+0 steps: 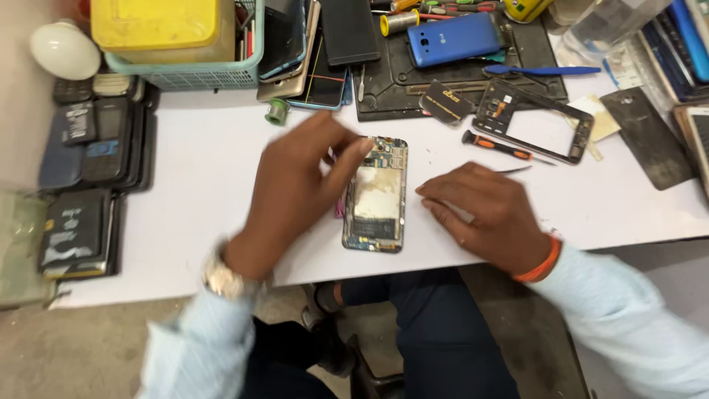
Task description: The person works on a disassembled smartphone, using a pink screwdriver to remove and install screws on the motherboard and battery area. They handle the battery and internal components, adjusting connections and repositioning parts on the workbench.
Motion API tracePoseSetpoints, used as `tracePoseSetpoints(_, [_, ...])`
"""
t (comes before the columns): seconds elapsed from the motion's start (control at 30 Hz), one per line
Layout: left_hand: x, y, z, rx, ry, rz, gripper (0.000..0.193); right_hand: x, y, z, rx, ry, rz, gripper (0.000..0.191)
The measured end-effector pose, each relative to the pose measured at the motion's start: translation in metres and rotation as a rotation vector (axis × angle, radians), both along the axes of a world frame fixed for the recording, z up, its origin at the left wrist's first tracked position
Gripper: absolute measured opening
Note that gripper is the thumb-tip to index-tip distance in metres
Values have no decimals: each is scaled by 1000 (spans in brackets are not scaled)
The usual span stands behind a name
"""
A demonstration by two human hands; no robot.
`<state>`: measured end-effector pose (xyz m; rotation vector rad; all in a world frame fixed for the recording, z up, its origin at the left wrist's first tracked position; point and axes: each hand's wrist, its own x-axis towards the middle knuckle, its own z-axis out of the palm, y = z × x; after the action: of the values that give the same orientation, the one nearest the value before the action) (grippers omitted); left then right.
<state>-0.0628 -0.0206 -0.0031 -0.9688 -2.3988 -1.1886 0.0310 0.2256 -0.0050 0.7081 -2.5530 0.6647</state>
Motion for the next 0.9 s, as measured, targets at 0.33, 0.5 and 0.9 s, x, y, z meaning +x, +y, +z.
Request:
tracePoseSetpoints(0.33, [163,15,-40,53,86,557,52,61,-22,-14,-160,33,-74,33])
tracePoseSetpoints(0.5, [174,22,-48,-14,157,600,51,70,-23,-13,-165,71,-51,23])
tracePoseSetpoints(0.9, [185,24,-62,7,181,598,42,90,-37,-9,-168,77,-76,26])
